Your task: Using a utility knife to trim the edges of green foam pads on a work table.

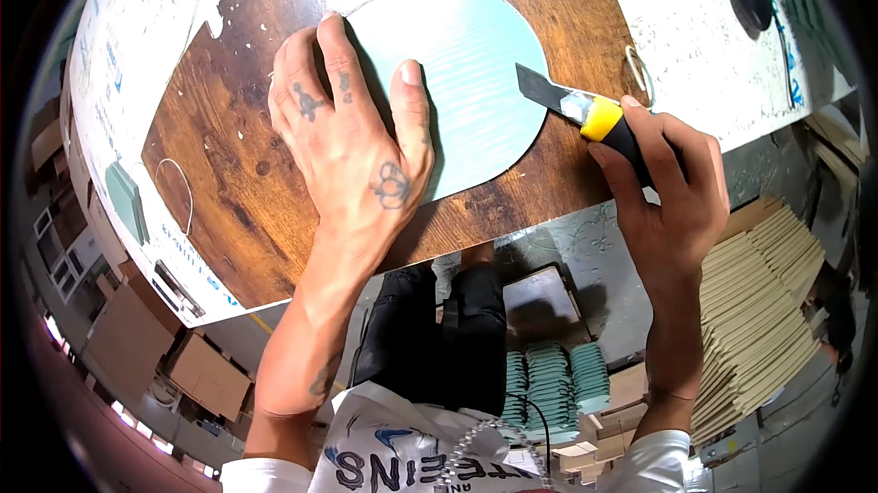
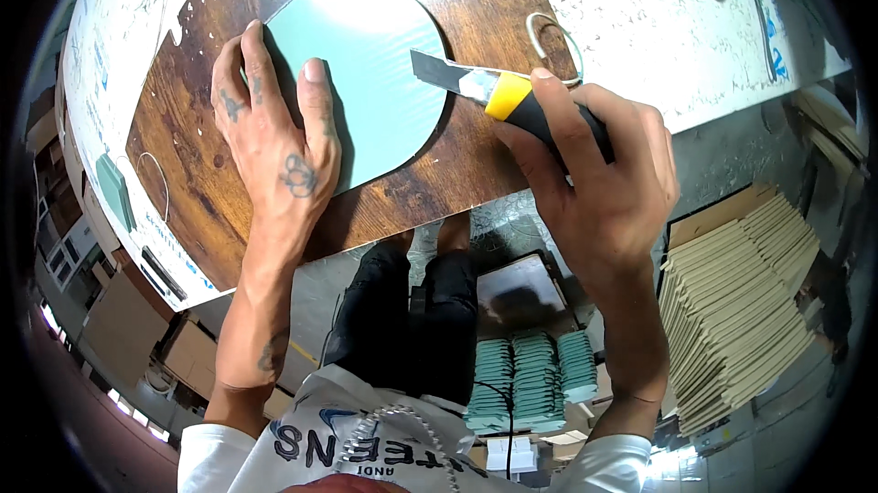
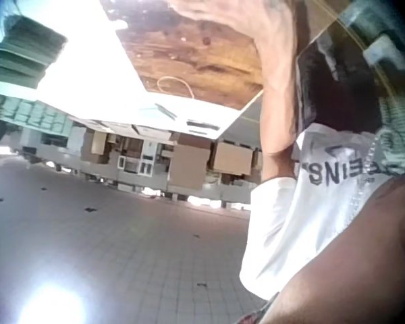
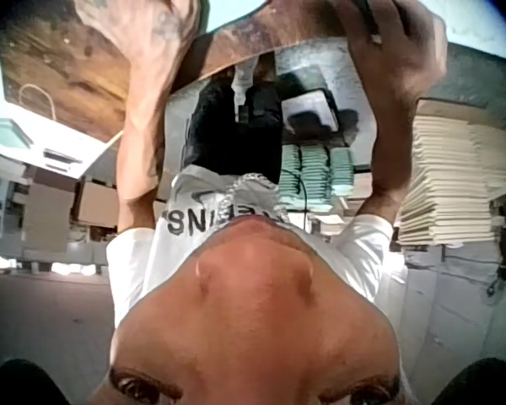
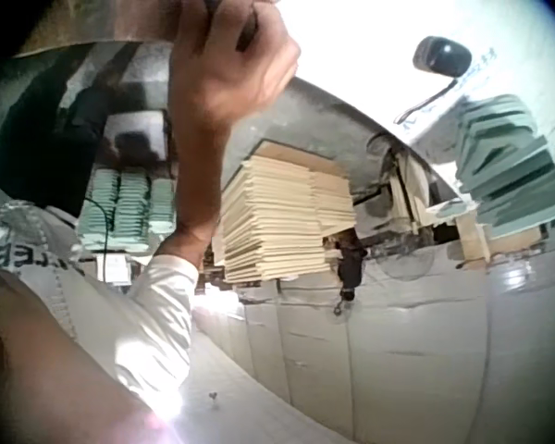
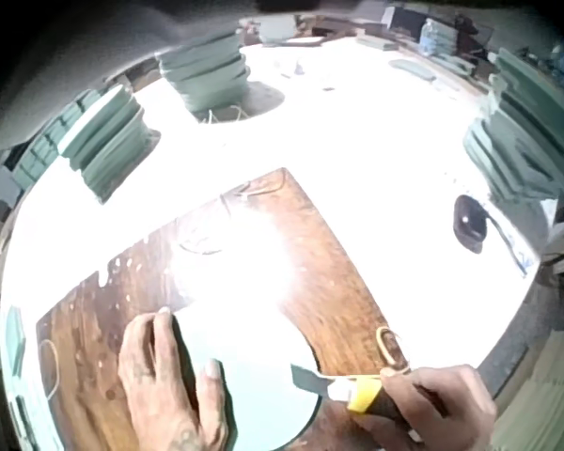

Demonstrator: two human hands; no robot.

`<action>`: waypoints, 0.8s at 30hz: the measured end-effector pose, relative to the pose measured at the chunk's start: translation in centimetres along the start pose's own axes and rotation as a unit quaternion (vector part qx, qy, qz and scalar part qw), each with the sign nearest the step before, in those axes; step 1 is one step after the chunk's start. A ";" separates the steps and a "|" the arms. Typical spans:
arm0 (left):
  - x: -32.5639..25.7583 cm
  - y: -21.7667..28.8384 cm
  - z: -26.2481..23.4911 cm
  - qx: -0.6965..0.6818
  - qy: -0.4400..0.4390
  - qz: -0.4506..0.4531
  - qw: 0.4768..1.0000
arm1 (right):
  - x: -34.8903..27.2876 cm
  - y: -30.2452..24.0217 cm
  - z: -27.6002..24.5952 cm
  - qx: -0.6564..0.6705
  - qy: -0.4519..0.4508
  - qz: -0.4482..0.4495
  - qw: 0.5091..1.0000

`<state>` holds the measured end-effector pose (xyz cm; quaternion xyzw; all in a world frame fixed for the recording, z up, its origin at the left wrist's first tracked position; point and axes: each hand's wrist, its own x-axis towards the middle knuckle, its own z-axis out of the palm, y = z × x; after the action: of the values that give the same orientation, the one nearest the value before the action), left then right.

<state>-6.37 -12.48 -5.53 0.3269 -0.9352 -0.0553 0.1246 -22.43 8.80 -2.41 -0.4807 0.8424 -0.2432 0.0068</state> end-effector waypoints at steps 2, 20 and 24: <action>0.0 0.3 -0.2 -0.007 0.005 0.002 1.000 | 0.7 0.2 0.3 0.006 -0.004 -0.005 1.000; 3.6 -3.1 -1.7 -0.019 -0.038 0.095 0.995 | 1.1 1.4 0.5 -0.002 -0.041 -0.068 0.997; 1.9 0.5 0.1 0.016 0.019 -0.154 0.988 | 0.3 1.1 0.3 -0.008 -0.012 -0.028 1.000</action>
<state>-8.16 -13.24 -5.12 0.4699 -0.8719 -0.0527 0.1272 -23.37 8.93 -3.08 -0.5071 0.8303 -0.2310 0.0068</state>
